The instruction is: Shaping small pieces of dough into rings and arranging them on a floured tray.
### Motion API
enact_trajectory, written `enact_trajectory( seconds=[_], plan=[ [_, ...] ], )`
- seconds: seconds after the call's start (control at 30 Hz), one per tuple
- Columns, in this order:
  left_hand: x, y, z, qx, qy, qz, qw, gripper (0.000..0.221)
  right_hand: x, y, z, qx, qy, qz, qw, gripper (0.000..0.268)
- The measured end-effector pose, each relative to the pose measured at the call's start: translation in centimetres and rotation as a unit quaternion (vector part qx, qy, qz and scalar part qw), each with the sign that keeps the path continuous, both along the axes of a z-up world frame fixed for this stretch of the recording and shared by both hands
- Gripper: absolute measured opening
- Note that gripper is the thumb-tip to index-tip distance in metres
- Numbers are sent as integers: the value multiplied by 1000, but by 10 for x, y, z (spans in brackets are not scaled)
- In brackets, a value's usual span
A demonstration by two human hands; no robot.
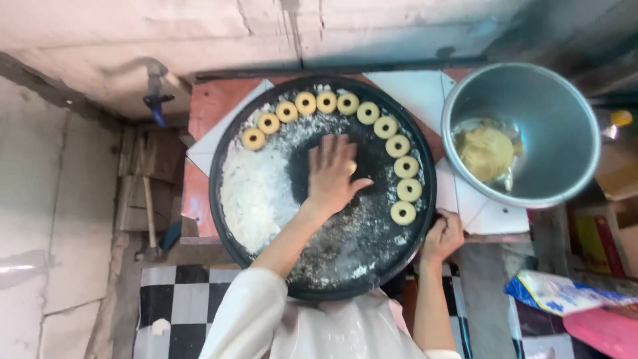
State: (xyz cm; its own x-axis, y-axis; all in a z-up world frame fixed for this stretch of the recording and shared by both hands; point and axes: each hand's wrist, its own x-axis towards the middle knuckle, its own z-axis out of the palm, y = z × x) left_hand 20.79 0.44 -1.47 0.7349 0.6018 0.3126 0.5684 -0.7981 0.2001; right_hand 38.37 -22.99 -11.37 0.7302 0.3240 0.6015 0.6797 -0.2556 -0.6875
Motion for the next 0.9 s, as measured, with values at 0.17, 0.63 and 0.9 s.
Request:
enact_trajectory(
  seconds=[0.17,0.63,0.9],
  plan=[
    [-47,-31,39,-105,115,48,987,100,0,2,-3,21,15,-5,1000,28],
    [-35,7,5,-29,-33,-19,999,86,-4,4,1,-12,-15,-14,1000,23],
    [-75,-28,-4,-160,-117,-5,980,75,2,-2,-12,-10,-65,3,998,23]
  ],
)
